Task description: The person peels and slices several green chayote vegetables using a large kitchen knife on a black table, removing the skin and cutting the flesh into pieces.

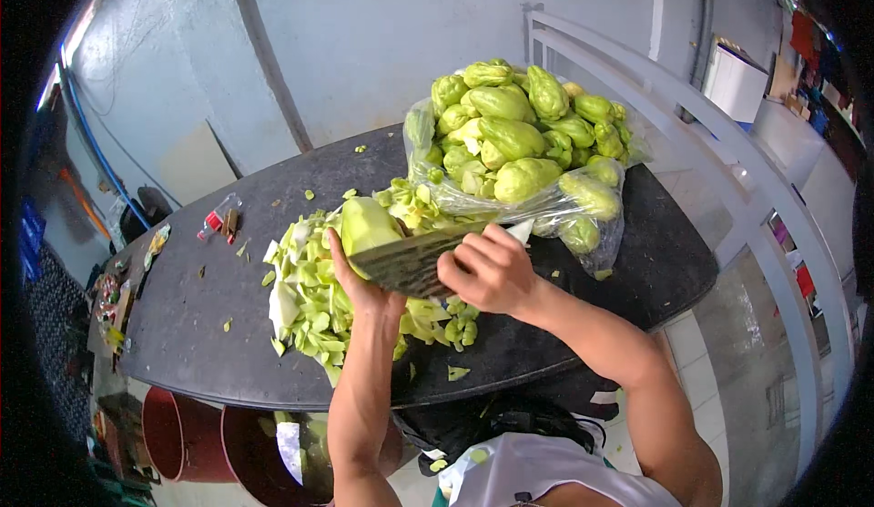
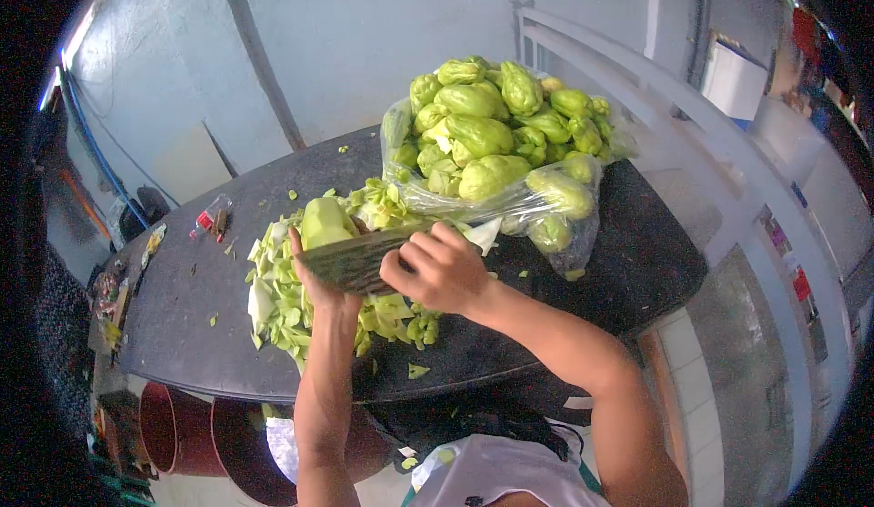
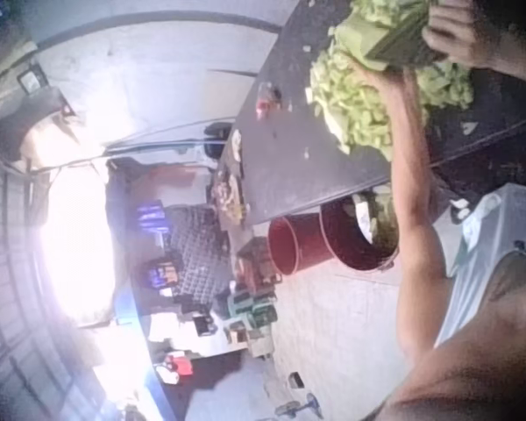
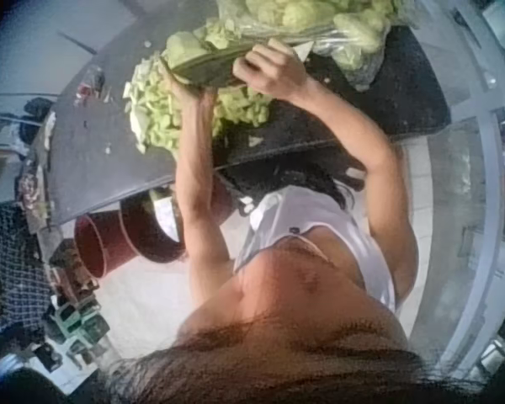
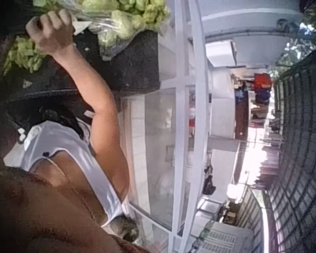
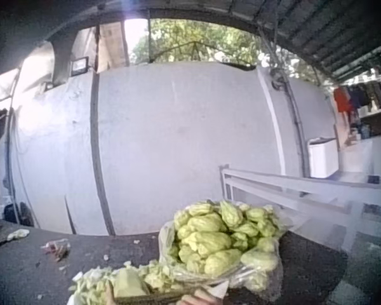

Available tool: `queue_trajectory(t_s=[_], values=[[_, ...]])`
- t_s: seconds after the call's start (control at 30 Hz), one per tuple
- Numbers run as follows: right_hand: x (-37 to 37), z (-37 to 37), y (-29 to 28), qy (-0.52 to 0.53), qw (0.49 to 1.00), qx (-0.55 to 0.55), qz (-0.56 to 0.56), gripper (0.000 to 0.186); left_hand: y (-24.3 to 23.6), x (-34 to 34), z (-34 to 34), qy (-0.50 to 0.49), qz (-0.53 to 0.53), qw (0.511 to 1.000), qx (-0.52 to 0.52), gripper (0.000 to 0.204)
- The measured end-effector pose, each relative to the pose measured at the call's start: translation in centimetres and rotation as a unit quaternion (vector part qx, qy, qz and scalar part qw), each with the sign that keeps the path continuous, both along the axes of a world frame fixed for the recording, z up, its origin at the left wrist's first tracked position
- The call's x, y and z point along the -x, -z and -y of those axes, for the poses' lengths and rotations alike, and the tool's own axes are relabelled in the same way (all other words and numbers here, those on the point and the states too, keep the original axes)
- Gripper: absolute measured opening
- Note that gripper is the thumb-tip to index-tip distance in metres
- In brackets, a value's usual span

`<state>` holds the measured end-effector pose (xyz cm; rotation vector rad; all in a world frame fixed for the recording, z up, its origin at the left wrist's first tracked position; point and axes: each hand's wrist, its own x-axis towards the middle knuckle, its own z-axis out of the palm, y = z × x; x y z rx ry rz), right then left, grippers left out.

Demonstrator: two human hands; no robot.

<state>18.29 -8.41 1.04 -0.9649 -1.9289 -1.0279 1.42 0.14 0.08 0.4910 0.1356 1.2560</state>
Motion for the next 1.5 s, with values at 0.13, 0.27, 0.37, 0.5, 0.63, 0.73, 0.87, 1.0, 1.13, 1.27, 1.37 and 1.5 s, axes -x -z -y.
queue_trajectory(t_s=[0.13, 0.27, 0.37, 0.5, 0.63, 0.73, 0.87, 1.0, 1.13, 1.27, 1.37, 1.5], values=[[0.5, -0.3, 0.2, 0.032, 0.999, 0.001, 0.010, 0.008, -0.5, -0.1, 0.3, 0.002, -0.026, 1.000, -0.008, 0.063], [0.2, -0.4, 0.6, 0.046, 0.999, -0.008, 0.015, 0.008, -0.9, -0.5, 0.9, -0.013, -0.037, 0.999, 0.034, 0.060], [0.6, 0.1, 0.2, 0.043, 0.999, 0.007, 0.019, 0.008, -0.9, -0.4, 1.0, -0.024, -0.056, 0.998, 0.033, 0.058], [-1.5, -2.6, 1.8, 0.125, 0.986, 0.103, -0.034, 0.005, -0.9, -0.9, 1.0, -0.051, -0.086, 0.993, 0.058, 0.057], [-2.1, -2.5, 0.9, 0.068, 0.991, 0.085, -0.079, 0.009, -1.1, 0.2, 1.3, -0.005, -0.082, 0.997, 0.009, 0.058], [-0.8, -0.4, -0.1, 0.018, 0.997, 0.063, -0.037, 0.011, -1.3, -0.9, 1.5, -0.028, -0.092, 0.995, 0.031, 0.059], [-0.1, -0.6, 0.3, 0.011, 0.998, 0.059, -0.029, 0.010, -0.6, -0.5, 1.0, -0.001, -0.097, 0.995, -0.012, 0.060], [-2.3, -2.8, 1.4, 0.083, 0.984, 0.143, -0.064, 0.011, -1.2, -0.3, 1.0, 0.014, -0.127, 0.992, 0.001, 0.061], [-0.6, -0.7, -0.4, 0.046, 0.992, 0.100, -0.057, 0.014, -0.9, 0.1, 0.8, 0.034, -0.094, 0.995, -0.019, 0.064], [-0.7, -1.7, 0.2, 0.058, 0.985, 0.133, -0.088, 0.011, -0.5, -0.2, 0.9, 0.074, -0.084, 0.993, -0.030, 0.068], [-2.3, -3.0, -0.7, 0.161, 0.903, 0.370, -0.150, 0.012, -0.8, -0.2, 0.6, 0.104, -0.115, 0.986, -0.066, 0.071], [-2.7, -2.2, 0.7, 0.087, 0.962, 0.208, -0.156, 0.022, 0.0, 0.3, 0.6, 0.109, -0.118, 0.985, -0.064, 0.068]])
